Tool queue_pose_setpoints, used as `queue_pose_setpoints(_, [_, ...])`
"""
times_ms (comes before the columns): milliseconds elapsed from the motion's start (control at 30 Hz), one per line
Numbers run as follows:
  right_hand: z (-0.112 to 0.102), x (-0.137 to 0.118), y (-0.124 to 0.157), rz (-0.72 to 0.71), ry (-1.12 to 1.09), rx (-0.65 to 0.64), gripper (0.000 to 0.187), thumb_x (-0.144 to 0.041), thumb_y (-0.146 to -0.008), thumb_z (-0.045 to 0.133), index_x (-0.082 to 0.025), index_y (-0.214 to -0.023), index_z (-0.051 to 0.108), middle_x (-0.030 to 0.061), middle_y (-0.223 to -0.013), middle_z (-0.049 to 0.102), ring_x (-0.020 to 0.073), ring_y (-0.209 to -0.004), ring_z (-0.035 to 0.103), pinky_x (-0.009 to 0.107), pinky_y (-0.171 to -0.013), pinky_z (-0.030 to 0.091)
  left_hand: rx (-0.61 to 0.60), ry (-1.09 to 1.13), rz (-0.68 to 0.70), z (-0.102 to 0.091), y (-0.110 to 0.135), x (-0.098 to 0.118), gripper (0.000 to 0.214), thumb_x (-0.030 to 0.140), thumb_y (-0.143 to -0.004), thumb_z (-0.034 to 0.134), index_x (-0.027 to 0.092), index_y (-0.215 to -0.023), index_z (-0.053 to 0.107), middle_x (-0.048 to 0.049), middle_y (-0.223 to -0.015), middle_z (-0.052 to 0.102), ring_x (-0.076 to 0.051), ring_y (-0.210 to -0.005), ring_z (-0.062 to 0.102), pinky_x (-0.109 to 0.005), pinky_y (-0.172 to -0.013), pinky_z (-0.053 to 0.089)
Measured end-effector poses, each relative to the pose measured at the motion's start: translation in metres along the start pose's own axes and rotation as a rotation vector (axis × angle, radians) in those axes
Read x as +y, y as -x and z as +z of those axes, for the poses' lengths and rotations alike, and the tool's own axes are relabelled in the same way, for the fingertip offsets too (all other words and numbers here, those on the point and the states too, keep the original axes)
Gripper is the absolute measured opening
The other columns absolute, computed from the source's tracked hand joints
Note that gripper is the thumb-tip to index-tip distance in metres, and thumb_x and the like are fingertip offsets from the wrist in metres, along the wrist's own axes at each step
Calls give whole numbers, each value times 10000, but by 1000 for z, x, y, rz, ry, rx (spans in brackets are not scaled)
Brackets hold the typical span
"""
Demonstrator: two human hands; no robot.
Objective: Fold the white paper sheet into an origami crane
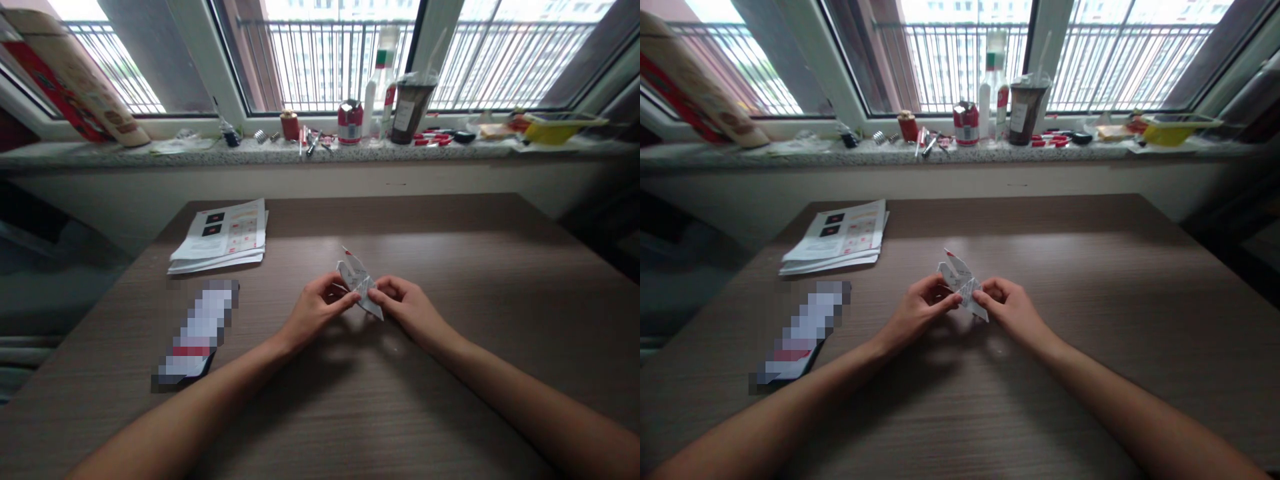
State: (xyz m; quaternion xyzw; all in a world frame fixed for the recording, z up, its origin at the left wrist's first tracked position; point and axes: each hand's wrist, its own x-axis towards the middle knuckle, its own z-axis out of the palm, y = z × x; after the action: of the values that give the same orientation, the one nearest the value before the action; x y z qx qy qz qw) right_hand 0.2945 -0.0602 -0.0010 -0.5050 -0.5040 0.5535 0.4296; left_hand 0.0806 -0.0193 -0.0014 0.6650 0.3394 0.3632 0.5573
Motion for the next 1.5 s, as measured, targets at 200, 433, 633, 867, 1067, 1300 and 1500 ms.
queue_pose_setpoints(200, [-4,6,-4,12,-125,-17,303,-482,-880,754,-194,-950,693,-5,-802,665,133,-696,586,258,-639,459,-115,126,67,-2,-3,-8,250,347,-983,638,200,-1185,648,-86,-1227,702,-242,-1162,647,-381,-1045,481])
queue_pose_setpoints(433, [-5,7,-4,17,-125,-82,305,-468,-866,770,-183,-964,729,13,-858,680,129,-724,587,249,-638,470,-77,111,-14,-3,-2,-5,297,431,-990,625,196,-1164,577,-63,-1045,703,-192,-955,658,-302,-861,505])
queue_pose_setpoints(633, [-12,1,-7,50,23,-3,391,-512,-834,767,-163,-1006,741,49,-890,733,145,-699,619,274,-640,508,57,-18,-42,-10,-7,-5,324,439,-942,676,171,-1118,624,-88,-1054,709,-197,-935,671,-298,-810,532])
queue_pose_setpoints(867, [-21,-2,-13,39,231,44,380,-525,-856,727,-164,-974,754,40,-787,749,154,-612,653,295,-621,548,93,-197,-41,-16,-10,-8,249,403,-947,666,176,-1037,714,-67,-1011,748,-198,-917,690,-297,-816,544])
queue_pose_setpoints(1067, [-26,3,-18,14,268,39,366,-510,-875,712,-162,-977,758,55,-803,761,161,-609,674,300,-608,562,96,-218,-39,-17,-11,-11,261,410,-951,659,169,-1027,725,-72,-985,755,-198,-885,692,-300,-796,543])
queue_pose_setpoints(1300, [-35,5,-21,4,270,44,372,-516,-864,731,-166,-984,763,55,-806,762,160,-600,672,301,-602,567,99,-198,-61,-19,-11,-12,276,427,-947,660,167,-1019,720,-75,-975,754,-201,-886,689,-312,-799,545])
queue_pose_setpoints(1500, [-39,4,-22,12,258,32,390,-536,-848,739,-173,-988,766,48,-793,760,162,-598,664,309,-604,567,87,-196,-58,-21,-12,-11,280,435,-944,663,175,-1025,727,-68,-982,759,-206,-908,698,-313,-816,550])
